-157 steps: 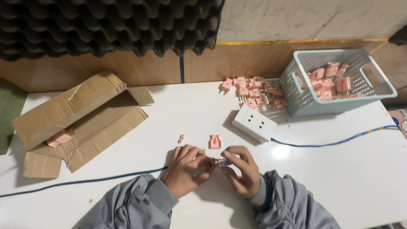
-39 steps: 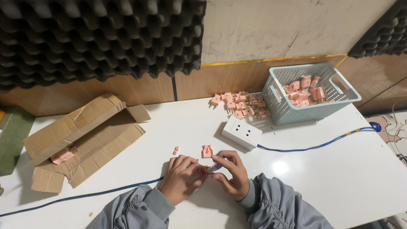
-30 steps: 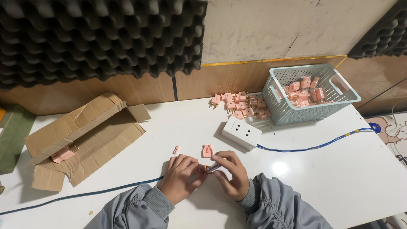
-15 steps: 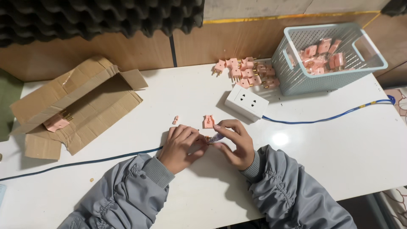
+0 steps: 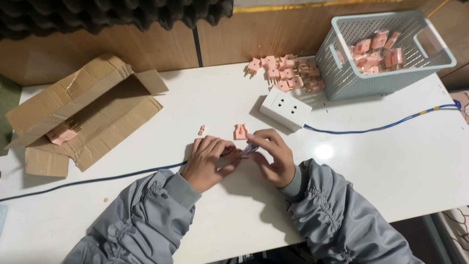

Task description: The person uses a screwdriver to tighten screws on small pink electrical plug components. They handle the components one at a time, turning them over to access different sides, and place the finished pieces into a cardboard box.

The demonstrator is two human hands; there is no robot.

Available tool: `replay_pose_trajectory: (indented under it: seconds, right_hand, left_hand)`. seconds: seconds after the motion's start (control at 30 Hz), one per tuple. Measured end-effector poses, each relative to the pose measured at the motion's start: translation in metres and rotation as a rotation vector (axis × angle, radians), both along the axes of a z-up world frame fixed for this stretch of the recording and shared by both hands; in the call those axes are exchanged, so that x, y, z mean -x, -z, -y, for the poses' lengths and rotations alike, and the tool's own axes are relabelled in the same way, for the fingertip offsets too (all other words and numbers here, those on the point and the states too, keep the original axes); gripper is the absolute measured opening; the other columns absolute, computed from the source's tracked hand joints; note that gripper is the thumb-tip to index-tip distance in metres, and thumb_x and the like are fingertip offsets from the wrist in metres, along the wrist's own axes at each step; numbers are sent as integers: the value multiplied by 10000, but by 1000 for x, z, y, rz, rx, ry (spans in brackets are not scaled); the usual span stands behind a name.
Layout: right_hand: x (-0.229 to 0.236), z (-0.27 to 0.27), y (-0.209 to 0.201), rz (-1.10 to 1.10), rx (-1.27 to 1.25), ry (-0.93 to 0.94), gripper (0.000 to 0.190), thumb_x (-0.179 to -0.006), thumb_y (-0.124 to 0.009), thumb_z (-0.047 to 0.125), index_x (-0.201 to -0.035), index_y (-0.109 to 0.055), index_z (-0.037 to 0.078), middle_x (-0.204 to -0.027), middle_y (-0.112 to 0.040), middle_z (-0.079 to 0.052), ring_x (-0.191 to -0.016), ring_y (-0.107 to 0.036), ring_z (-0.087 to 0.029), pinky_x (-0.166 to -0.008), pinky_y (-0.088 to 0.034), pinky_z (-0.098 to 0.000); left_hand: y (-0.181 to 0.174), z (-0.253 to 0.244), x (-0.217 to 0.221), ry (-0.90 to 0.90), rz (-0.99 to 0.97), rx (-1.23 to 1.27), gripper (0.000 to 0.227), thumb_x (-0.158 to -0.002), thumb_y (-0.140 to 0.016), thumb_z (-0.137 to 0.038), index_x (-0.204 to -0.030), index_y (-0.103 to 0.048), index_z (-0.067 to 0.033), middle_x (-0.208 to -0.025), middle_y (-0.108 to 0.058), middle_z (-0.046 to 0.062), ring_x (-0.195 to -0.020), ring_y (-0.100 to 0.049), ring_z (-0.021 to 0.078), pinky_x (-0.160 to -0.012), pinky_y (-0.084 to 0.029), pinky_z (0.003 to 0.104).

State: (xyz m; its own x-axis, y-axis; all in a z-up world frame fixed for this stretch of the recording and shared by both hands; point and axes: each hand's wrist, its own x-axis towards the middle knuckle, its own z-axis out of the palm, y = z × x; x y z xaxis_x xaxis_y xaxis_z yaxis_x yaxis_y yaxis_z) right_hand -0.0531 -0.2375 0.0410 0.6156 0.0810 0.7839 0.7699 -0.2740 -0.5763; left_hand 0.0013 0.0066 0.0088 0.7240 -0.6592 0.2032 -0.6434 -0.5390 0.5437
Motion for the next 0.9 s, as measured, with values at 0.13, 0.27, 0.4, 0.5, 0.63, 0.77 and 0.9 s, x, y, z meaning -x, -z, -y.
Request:
replay_pose_trajectory:
  seconds: [0.13, 0.27, 0.4, 0.5, 0.63, 0.77, 0.9]
  right_hand:
    - [3, -8, -17, -22, -40, -17, 412, -1094, -574, -53, -1483, -689, -122, -1159, -787, -248, -1127, -754, -415, -955, -603, -519]
    - [-1, -4, -12, -8, -19, 9, 420, -1035, -716, -48, -1447, -718, -130, -1093, -763, -236, -1038, -740, -412, -906, -610, -539]
    - [-3, 1, -4, 62, -78, 86, 424, -1032, -705, -128, -1452, -673, -182, -1103, -763, -248, -1039, -782, -403, -916, -638, -511]
    - [-3, 2, -4, 48, -77, 114, 420, -1016, -737, -134, -1432, -686, -171, -1105, -753, -232, -1053, -794, -389, -912, -640, -492]
    - [-7, -1, -9, 42, -80, 116, 413, -1004, -749, -140, -1414, -700, -156, -1085, -755, -206, -1045, -800, -361, -910, -651, -481]
    - [-4, -1, -6, 60, -70, 115, 384, -996, -767, -141, -1375, -717, -165, -1071, -755, -219, -1040, -795, -380, -911, -651, -483]
    - [-6, 0, -6, 58, -72, 115, 385, -997, -752, -149, -1379, -712, -151, -1072, -758, -209, -1047, -801, -365, -912, -654, -478]
  left_hand:
    - [-3, 0, -2, -1, -21, 13, 443, -1049, -754, -568, -1345, -660, -252, -1079, -700, -34, -1210, -612, 193, -1175, -394, 455]
    - [-2, 1, -3, 16, 32, -10, 519, -987, -794, -513, -1420, -672, -254, -1150, -715, -31, -1239, -605, 205, -1174, -396, 460]
    - [2, 1, 0, 14, 47, -20, 487, -1002, -798, -474, -1424, -722, -243, -1181, -703, -29, -1247, -582, 201, -1177, -379, 464]
    - [2, 1, 1, 17, 61, -16, 416, -1015, -784, -497, -1314, -767, -208, -1168, -706, -10, -1241, -596, 214, -1168, -390, 471]
    - [1, 2, -2, 13, 52, -16, 419, -1032, -757, -514, -1319, -773, -209, -1168, -690, -22, -1250, -588, 198, -1171, -385, 461]
    - [7, 1, 2, 13, 105, 3, 417, -1018, -773, -509, -1316, -782, -218, -1150, -675, -22, -1239, -593, 208, -1168, -395, 482]
    - [10, 3, -1, 13, 113, 27, 402, -1038, -759, -511, -1332, -777, -237, -1141, -654, -37, -1233, -587, 191, -1164, -397, 481]
